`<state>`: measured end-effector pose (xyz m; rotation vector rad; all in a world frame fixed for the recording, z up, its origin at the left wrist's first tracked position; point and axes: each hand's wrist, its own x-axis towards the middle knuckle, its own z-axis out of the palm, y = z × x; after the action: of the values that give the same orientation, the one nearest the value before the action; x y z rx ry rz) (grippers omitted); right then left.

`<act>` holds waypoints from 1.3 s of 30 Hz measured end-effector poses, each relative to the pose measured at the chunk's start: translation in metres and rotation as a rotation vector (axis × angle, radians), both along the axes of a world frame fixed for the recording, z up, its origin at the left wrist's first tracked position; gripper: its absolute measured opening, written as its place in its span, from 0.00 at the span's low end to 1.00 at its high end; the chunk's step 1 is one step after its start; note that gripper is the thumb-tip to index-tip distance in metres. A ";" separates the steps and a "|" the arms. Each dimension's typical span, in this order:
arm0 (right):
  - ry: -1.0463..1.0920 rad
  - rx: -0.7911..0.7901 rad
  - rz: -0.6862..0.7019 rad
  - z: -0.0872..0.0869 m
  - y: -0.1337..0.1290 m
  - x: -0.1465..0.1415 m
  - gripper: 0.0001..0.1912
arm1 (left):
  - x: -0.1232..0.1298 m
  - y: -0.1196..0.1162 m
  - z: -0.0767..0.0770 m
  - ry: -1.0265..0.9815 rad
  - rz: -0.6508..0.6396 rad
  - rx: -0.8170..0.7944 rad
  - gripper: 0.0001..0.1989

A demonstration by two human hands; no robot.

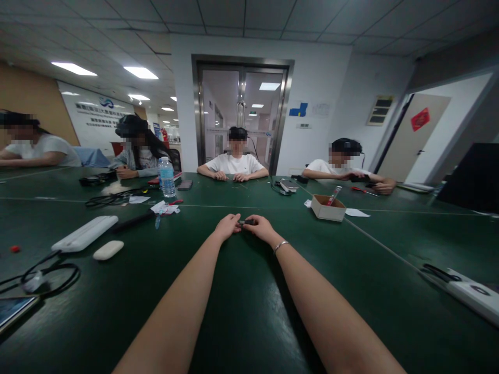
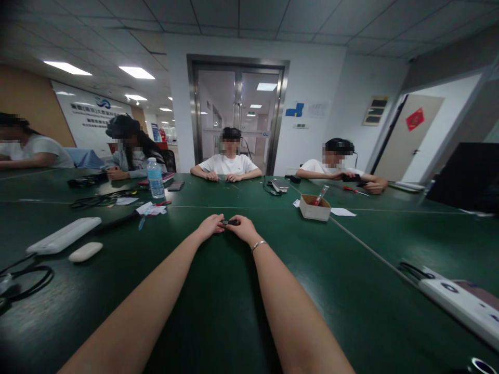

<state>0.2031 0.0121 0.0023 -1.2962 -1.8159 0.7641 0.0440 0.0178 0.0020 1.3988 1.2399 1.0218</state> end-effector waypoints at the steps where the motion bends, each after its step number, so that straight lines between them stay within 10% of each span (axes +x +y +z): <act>1: -0.013 0.007 0.025 0.001 -0.001 -0.003 0.09 | 0.001 0.001 -0.002 0.088 0.003 0.046 0.16; 5: 0.031 -0.023 0.084 0.005 -0.005 -0.014 0.10 | -0.006 0.001 -0.005 0.283 -0.043 0.156 0.15; 16: 0.540 -0.538 0.287 0.022 -0.010 -0.019 0.13 | -0.016 -0.004 -0.003 -0.092 -0.011 0.163 0.08; 31: 0.855 -0.384 0.115 0.010 -0.004 -0.028 0.05 | -0.023 -0.009 0.004 -0.260 0.042 0.130 0.08; 39: 0.862 -0.379 0.145 0.009 -0.003 -0.029 0.09 | -0.022 -0.010 0.003 -0.010 0.022 0.121 0.07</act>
<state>0.1744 0.0087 0.0116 -0.8321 -1.0903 1.5175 0.0224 0.0080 0.0049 1.4732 1.2050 1.1334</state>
